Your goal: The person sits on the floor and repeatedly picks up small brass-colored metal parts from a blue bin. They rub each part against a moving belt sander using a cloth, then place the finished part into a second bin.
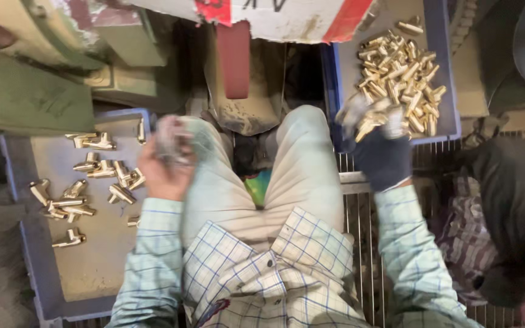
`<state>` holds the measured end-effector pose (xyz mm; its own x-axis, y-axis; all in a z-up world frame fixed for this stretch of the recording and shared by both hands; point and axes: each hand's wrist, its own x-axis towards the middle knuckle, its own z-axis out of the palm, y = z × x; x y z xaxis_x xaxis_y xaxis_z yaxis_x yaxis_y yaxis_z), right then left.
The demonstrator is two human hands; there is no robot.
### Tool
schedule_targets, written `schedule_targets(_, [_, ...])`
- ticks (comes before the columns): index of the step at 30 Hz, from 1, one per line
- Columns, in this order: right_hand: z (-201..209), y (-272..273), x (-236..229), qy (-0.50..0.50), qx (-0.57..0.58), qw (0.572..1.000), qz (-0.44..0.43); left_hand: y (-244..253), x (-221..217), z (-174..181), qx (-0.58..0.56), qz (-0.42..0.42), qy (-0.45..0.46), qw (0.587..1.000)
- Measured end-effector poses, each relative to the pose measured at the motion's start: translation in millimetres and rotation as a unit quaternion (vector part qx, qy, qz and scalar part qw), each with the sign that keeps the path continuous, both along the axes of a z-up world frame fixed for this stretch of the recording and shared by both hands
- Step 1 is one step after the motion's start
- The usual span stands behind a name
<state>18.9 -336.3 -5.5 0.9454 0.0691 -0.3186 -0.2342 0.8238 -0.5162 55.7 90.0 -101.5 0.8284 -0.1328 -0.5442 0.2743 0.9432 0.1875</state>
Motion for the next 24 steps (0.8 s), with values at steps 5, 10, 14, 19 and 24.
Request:
schedule_targets(5, [9.6, 74.8, -4.0, -0.036, -0.245, 0.963, 0.102, -69.8, -16.3, 25.2, 0.051, -0.185, -0.111, 0.975])
schedule_targets(10, [51.8, 121.5, -4.1, -0.269, -0.497, 0.819, 0.097, -85.4, -36.1, 54.3, 0.08, -0.22, -0.233, 0.944])
schedule_targets(14, [52.2, 137.1, -0.9, -0.226, -0.501, 0.822, 0.15, -86.1, -42.0, 70.4, 0.242, -0.231, -0.235, 0.912])
schedule_targets(19, [37.2, 146.1, -5.7, -0.243, -0.614, 0.742, 0.118, -78.4, -38.2, 70.5, 0.388, -0.239, -0.253, 0.854])
schedule_targets(24, [12.6, 147.1, 5.3, -0.252, -0.716, 0.649, 0.055, -78.0, -20.9, 54.0, 0.493, -0.25, -0.281, 0.784])
